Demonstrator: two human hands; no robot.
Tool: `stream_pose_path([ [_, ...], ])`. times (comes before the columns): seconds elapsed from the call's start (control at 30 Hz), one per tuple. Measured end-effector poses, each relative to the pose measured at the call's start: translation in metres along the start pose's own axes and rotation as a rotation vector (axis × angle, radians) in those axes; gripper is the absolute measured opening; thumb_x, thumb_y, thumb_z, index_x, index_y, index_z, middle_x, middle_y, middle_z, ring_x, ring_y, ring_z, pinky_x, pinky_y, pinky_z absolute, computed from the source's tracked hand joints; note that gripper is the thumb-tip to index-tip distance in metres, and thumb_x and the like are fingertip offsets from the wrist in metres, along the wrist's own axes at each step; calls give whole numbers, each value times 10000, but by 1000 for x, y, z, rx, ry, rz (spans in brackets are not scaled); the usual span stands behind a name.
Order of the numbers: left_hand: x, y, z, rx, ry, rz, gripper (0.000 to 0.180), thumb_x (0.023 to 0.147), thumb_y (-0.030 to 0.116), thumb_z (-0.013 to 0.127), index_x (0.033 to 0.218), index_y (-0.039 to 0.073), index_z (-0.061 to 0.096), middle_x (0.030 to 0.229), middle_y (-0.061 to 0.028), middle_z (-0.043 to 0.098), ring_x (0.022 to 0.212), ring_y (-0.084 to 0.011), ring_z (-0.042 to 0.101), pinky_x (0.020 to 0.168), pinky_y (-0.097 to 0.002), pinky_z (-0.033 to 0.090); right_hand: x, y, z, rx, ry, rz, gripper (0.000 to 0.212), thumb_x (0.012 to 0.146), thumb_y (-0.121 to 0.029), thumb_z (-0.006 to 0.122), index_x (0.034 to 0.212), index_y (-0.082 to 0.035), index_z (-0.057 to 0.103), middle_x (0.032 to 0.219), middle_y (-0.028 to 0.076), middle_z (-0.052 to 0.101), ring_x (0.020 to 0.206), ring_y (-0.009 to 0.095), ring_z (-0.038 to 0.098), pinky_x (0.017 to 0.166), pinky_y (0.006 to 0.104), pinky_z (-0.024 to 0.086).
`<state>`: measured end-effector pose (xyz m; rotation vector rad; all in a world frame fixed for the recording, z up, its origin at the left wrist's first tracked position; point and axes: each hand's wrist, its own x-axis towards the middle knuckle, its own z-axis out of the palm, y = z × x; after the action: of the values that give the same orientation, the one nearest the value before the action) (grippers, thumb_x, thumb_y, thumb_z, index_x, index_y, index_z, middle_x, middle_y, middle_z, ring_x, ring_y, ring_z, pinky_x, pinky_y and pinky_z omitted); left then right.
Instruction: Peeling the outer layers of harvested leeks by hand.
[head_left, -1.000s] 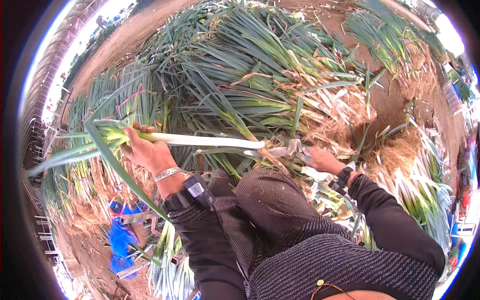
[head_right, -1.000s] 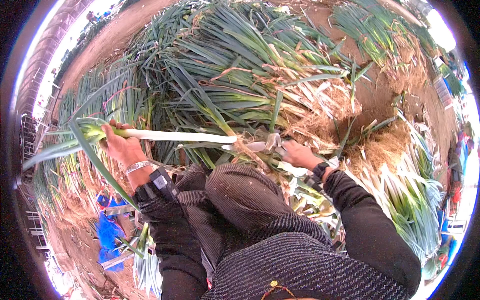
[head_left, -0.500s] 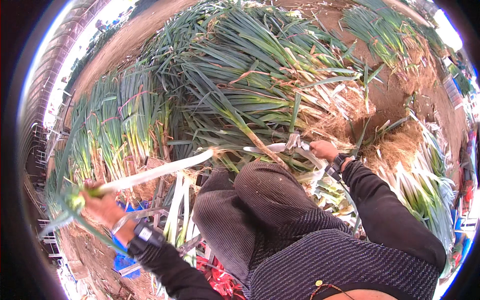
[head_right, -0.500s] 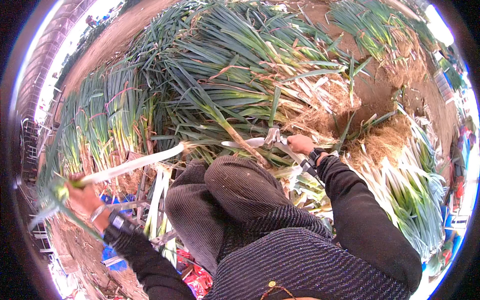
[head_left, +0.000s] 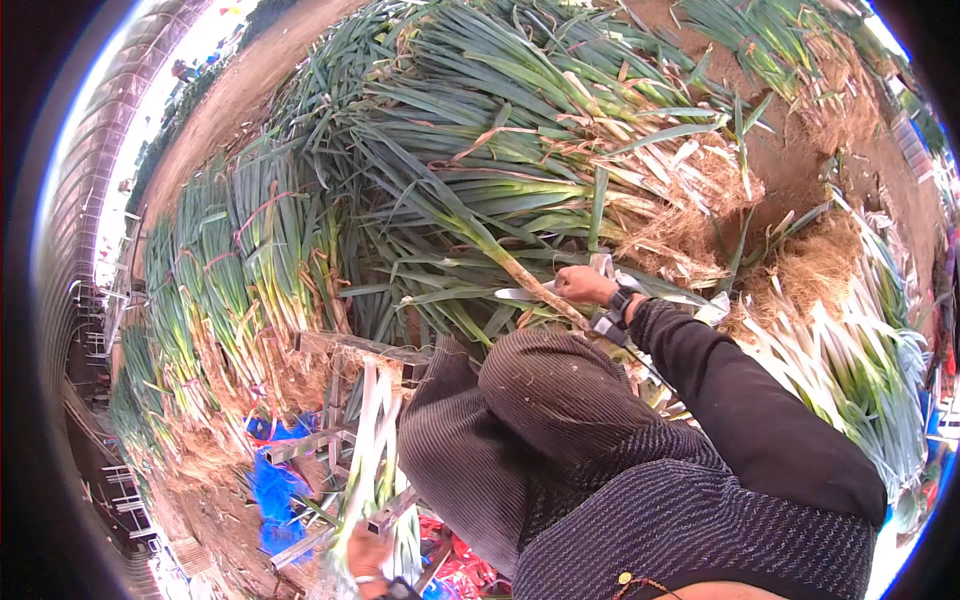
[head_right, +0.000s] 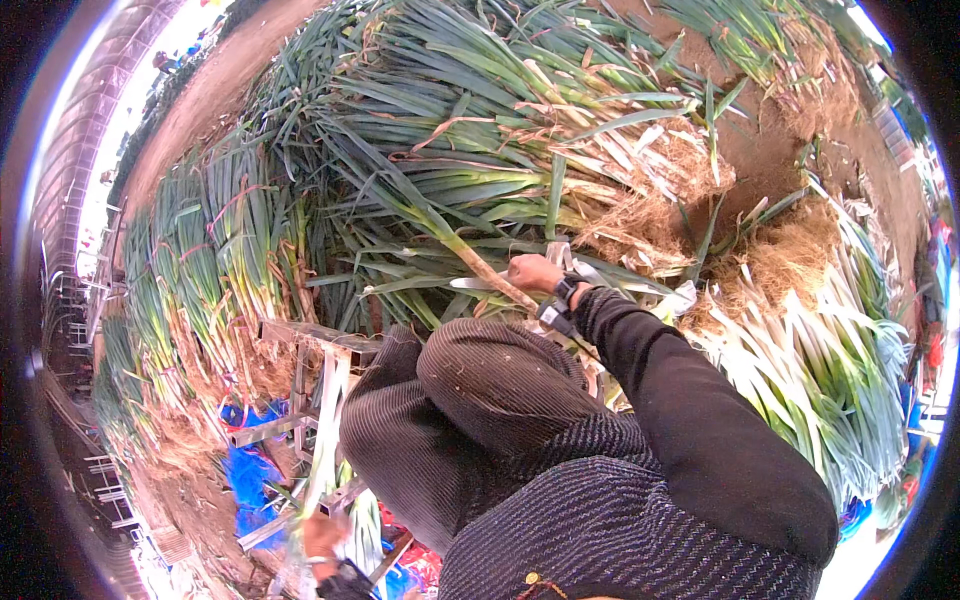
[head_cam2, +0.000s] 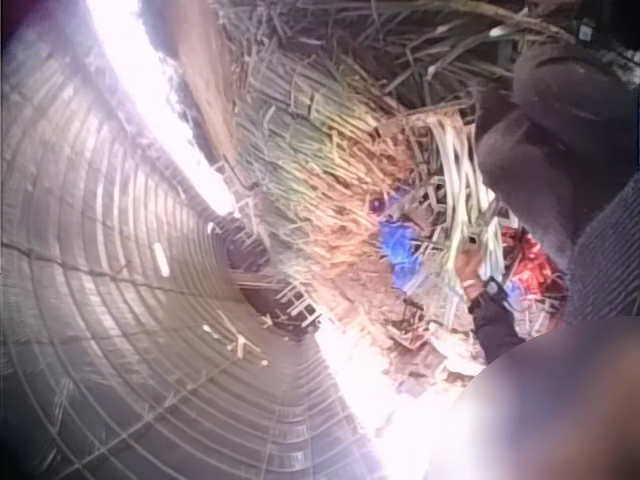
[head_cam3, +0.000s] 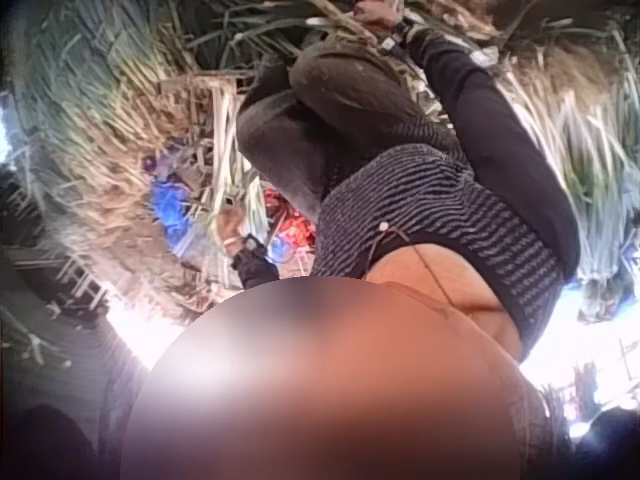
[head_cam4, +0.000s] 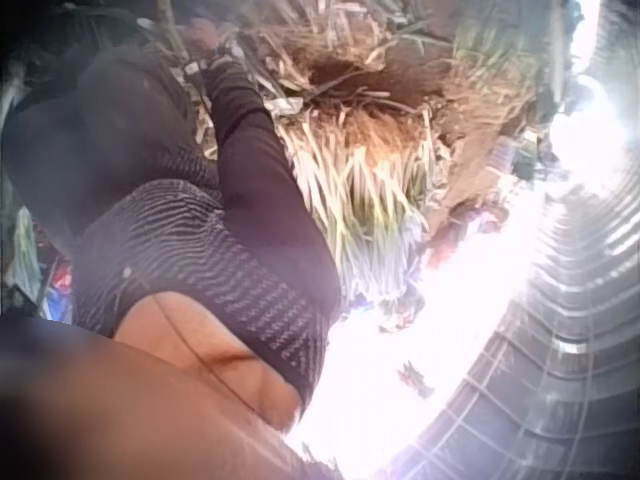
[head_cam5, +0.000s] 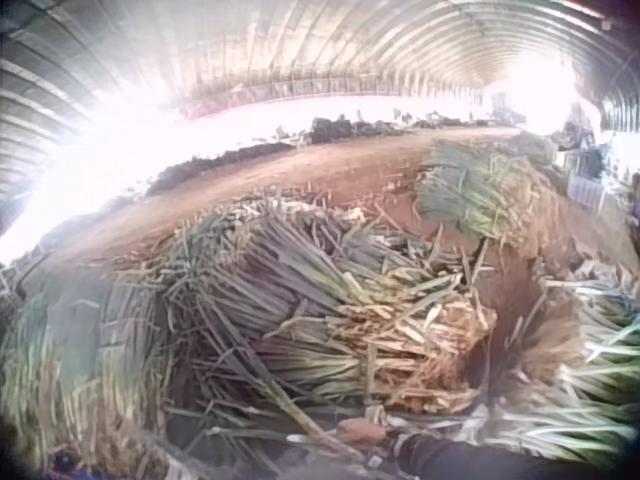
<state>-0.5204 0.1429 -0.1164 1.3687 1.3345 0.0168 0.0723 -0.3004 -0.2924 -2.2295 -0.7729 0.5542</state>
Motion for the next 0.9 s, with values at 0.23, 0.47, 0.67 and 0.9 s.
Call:
stream_pose_path([
  [0.23,-55,43,89,-300,24,-380,286,866,279,653,1114,153,586,1048,-65,659,900,-213,631,774,-453,486,15,-7,50,-234,-174,417,328,750,-223,564,998,-16,617,936,246,660,921,410,634,748,480,502],
  [0.47,-37,197,136,-281,9,166,127,968,245,532,975,124,570,802,7,618,663,-116,584,540,-264,452,-7,-4,-5,468,-121,219,362,790,-246,612,1018,34,593,879,139,634,819,220,597,733,353,476],
  [0.67,-55,315,268,-329,-489,474,265,978,207,506,1204,68,512,1094,-54,602,949,-148,577,753,-248,464,-66,-90,-103,1055,-201,221,146,968,-222,511,945,-79,526,697,-18,452,538,65,416,451,225,335],
  [0.9,-63,342,455,-491,-588,31,485,929,368,585,1313,120,425,1276,-133,475,1114,-264,497,865,-386,418,-139,-135,-149,1128,-184,64,269,1006,-328,476,1057,-70,535,682,-59,440,537,22,390,454,193,319],
])
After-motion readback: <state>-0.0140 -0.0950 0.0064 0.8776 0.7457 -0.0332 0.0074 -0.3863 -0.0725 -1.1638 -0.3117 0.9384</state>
